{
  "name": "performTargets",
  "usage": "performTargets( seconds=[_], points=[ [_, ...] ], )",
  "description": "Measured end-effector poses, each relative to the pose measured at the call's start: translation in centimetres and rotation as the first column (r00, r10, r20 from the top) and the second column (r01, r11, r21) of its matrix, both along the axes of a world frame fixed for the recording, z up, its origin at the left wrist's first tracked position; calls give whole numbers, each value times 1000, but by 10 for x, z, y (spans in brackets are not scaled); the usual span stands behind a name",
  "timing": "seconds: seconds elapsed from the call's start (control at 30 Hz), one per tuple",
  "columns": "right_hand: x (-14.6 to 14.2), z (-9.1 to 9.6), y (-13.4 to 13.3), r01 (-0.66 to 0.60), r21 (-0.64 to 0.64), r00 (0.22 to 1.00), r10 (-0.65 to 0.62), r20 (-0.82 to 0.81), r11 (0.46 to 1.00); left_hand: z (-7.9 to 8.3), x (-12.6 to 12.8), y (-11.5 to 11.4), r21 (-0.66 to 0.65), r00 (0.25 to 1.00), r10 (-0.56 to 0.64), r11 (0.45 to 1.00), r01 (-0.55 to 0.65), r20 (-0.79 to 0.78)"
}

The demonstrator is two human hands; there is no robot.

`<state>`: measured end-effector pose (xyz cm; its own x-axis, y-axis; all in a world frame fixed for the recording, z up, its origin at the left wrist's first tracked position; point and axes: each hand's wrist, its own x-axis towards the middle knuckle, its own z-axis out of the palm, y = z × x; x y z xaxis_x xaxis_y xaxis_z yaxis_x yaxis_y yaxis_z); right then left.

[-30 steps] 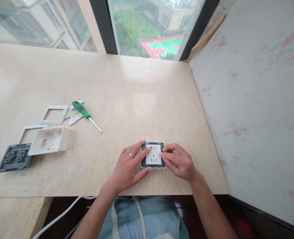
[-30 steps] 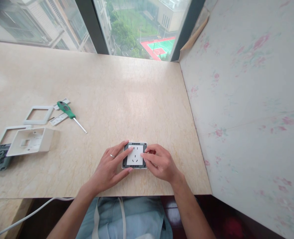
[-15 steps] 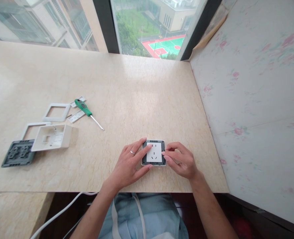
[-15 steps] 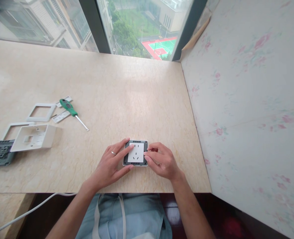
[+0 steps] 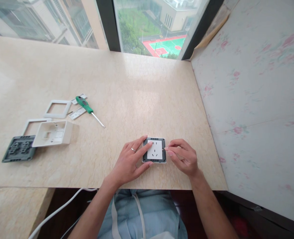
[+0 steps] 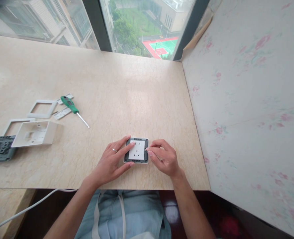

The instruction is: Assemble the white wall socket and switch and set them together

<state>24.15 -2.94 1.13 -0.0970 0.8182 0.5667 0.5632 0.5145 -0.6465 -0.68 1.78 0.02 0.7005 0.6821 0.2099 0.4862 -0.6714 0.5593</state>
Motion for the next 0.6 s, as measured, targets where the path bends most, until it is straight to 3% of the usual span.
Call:
performTargets(
  seconds=[0.6],
  points=[
    [-1,-3,1,31,-20,999,-31,-11,999,1,1,-1,-42,1000,-1,999,1,-9]
  ],
)
